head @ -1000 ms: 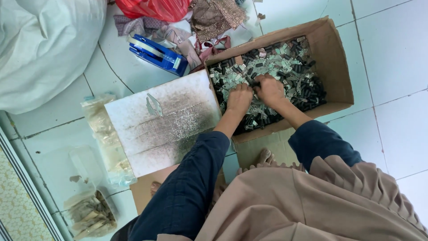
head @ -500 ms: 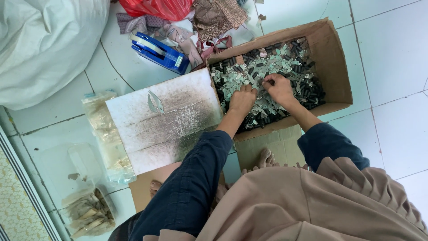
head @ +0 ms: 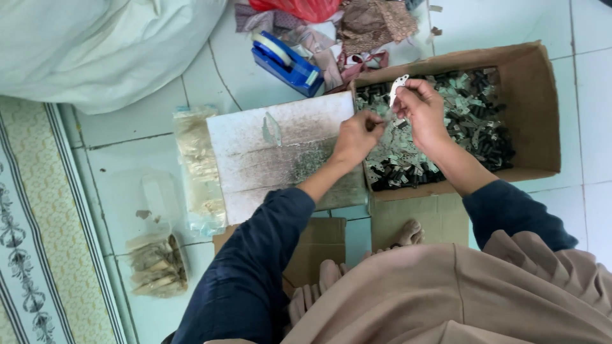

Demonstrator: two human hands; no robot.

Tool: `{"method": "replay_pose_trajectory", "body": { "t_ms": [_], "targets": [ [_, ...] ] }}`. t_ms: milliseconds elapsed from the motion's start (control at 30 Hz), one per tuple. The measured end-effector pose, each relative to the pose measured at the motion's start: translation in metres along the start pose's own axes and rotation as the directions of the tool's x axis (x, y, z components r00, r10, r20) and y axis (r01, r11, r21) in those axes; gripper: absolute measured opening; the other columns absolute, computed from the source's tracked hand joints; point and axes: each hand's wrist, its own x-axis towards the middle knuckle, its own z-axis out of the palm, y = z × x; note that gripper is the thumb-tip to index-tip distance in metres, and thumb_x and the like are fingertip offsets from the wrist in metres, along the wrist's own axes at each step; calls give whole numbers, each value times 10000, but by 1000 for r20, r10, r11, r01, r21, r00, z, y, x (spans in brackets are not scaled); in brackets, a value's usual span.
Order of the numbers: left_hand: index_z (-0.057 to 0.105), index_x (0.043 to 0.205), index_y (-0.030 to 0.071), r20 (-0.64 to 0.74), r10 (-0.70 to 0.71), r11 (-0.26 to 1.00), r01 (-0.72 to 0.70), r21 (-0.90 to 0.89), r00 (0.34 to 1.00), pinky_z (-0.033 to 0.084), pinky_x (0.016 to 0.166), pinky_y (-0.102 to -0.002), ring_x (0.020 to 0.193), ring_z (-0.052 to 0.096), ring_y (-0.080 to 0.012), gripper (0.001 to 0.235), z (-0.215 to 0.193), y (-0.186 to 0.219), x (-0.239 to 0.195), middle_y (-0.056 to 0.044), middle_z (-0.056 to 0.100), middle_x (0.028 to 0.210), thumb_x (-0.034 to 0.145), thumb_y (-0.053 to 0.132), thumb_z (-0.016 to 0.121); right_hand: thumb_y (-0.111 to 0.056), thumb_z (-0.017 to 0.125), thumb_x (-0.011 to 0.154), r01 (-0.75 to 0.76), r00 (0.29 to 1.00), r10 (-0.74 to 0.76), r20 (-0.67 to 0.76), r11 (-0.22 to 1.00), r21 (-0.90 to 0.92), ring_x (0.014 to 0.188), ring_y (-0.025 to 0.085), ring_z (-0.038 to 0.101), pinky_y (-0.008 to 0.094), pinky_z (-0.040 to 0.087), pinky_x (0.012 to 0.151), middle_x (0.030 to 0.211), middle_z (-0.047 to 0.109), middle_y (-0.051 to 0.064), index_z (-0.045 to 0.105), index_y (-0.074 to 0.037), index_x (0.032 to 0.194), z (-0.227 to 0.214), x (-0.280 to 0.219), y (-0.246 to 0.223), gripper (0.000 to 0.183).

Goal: The person sorts various pieces of scrap metal from a cardboard box into small plastic bags, using their hands to pick through the items and organize them.

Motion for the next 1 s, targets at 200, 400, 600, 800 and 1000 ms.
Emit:
{"method": "replay_pose_trajectory", "body": {
  "t_ms": [200, 400, 600, 800, 1000],
  "targets": [
    [717, 1114, 114, -282, -337, 940, 336, -55, 898, 619, 712, -394, 879, 745, -252, 279, -117, -79, -19, -128, 751, 977, 933, 322, 674, -90, 736, 924, -50, 952, 82, 294, 992, -115, 580, 187, 710, 210, 520, 431, 783, 675, 143, 667, -5, 1104, 103, -21, 7, 211],
    [724, 1104, 4, -307, -312, 949, 306, -70, 899, 616, 549, -312, 713, 737, -216, 246, -153, -74, -57, -162, 746, 871, 933, 181, 727, -34, 708, 892, -15, 875, 159, 458, 953, -302, 543, 253, 728, 255, 529, 367, 785, 702, 219, 658, 47, 1079, 155, -31, 56, 211],
    [734, 1042, -37, -311, -239, 945, 293, 142, 920, 661, 595, -382, 794, 772, -316, 220, -159, -71, -43, -219, 754, 886, 890, 122, 746, -80, 695, 936, 57, 896, 171, 410, 871, -488, 476, 251, 714, 279, 568, 343, 714, 706, 201, 651, 25, 1099, 175, -28, 49, 199],
    [721, 1025, -55, -313, -208, 902, 306, 306, 927, 657, 665, -447, 855, 769, -352, 205, -168, -61, -37, -247, 750, 904, 898, 106, 723, -22, 673, 913, 135, 917, 113, 383, 814, -565, 448, 248, 699, 264, 560, 321, 672, 701, 193, 631, 16, 1108, 184, -41, 26, 203],
    [724, 1019, 16, -291, -143, 893, 250, 374, 946, 638, 682, -472, 843, 768, -355, 161, -158, -60, -16, -182, 751, 850, 905, 130, 711, -62, 670, 922, 104, 922, 108, 371, 856, -507, 453, 213, 692, 247, 573, 329, 692, 695, 181, 616, 5, 1127, 154, -28, 18, 223]
  ]
}}
